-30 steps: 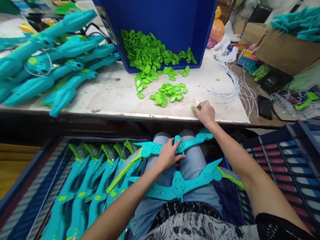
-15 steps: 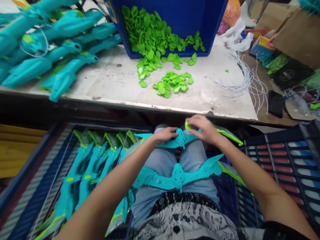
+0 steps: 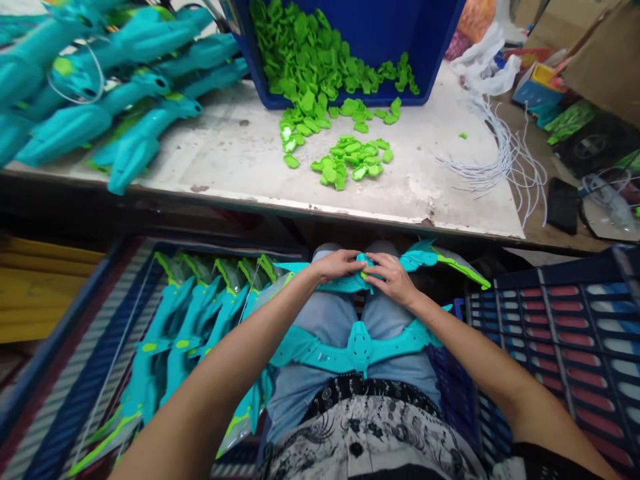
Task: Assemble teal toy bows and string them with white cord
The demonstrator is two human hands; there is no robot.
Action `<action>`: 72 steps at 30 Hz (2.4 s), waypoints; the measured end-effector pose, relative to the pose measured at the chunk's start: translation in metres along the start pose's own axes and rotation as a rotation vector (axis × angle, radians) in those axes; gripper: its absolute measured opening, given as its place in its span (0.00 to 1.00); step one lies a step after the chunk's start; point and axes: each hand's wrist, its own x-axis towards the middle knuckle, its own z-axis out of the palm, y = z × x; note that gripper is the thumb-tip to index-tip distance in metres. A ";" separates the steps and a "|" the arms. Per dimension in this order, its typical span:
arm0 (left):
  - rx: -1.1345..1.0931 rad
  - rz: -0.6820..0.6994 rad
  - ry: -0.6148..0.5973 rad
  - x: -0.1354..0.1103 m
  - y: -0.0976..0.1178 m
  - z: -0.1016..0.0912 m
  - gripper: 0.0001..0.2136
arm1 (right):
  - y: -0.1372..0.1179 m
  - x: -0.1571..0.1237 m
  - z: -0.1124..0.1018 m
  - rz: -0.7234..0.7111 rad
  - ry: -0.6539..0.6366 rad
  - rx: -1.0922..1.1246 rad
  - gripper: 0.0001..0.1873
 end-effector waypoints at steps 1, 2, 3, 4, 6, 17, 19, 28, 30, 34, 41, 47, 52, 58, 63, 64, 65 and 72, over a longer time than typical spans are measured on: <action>0.040 0.017 0.025 0.000 -0.001 0.002 0.25 | -0.002 0.000 0.001 0.058 0.008 0.020 0.09; 0.068 0.025 0.052 0.001 -0.001 0.003 0.24 | -0.003 0.001 0.002 0.120 0.008 0.045 0.10; 0.087 0.029 0.079 0.001 -0.002 0.005 0.23 | -0.005 0.003 0.001 0.182 0.000 0.075 0.13; 0.099 0.029 0.096 0.002 -0.003 0.007 0.22 | -0.006 0.006 0.001 0.242 -0.016 0.102 0.18; 0.106 0.037 0.118 0.003 -0.004 0.009 0.20 | -0.009 0.015 -0.002 0.345 -0.081 0.123 0.29; 0.779 0.233 0.516 -0.019 0.003 0.041 0.18 | -0.023 0.075 -0.049 0.097 0.003 -0.304 0.14; 0.971 0.321 0.563 -0.028 -0.005 0.059 0.19 | -0.016 0.111 -0.063 0.073 0.183 -0.404 0.16; 1.156 0.261 0.421 -0.033 -0.019 0.061 0.26 | 0.007 0.188 -0.079 -0.007 0.252 -0.536 0.14; 1.067 0.297 0.369 -0.035 -0.007 0.049 0.22 | 0.003 0.169 -0.084 0.115 0.299 -0.442 0.11; 0.872 0.266 0.212 -0.032 0.019 0.024 0.15 | 0.002 0.126 -0.098 0.491 0.206 -0.189 0.14; 0.517 0.066 -0.143 0.000 0.027 -0.002 0.13 | 0.020 0.098 -0.109 0.346 0.240 -0.337 0.13; 0.180 -0.102 -0.226 0.010 0.018 -0.006 0.19 | 0.043 0.103 -0.112 -0.098 0.023 -0.217 0.07; 0.079 -0.134 -0.278 0.011 0.019 -0.006 0.22 | 0.048 0.107 -0.120 -0.140 -0.112 -0.240 0.14; 0.071 -0.144 -0.296 0.012 0.017 -0.006 0.24 | 0.046 0.104 -0.127 -0.211 -0.095 -0.329 0.14; 0.042 -0.143 -0.289 0.013 0.012 -0.007 0.24 | 0.004 0.048 -0.092 -0.268 0.027 -0.217 0.14; 0.043 -0.136 -0.288 0.014 0.011 -0.008 0.23 | -0.006 0.032 -0.079 -0.297 0.013 -0.194 0.13; 0.047 -0.126 -0.285 0.014 0.010 -0.008 0.23 | -0.015 0.016 -0.066 -0.313 0.000 -0.194 0.13; 0.162 -0.048 -0.222 0.016 0.004 -0.008 0.25 | -0.024 -0.028 -0.007 -0.152 0.045 -0.229 0.12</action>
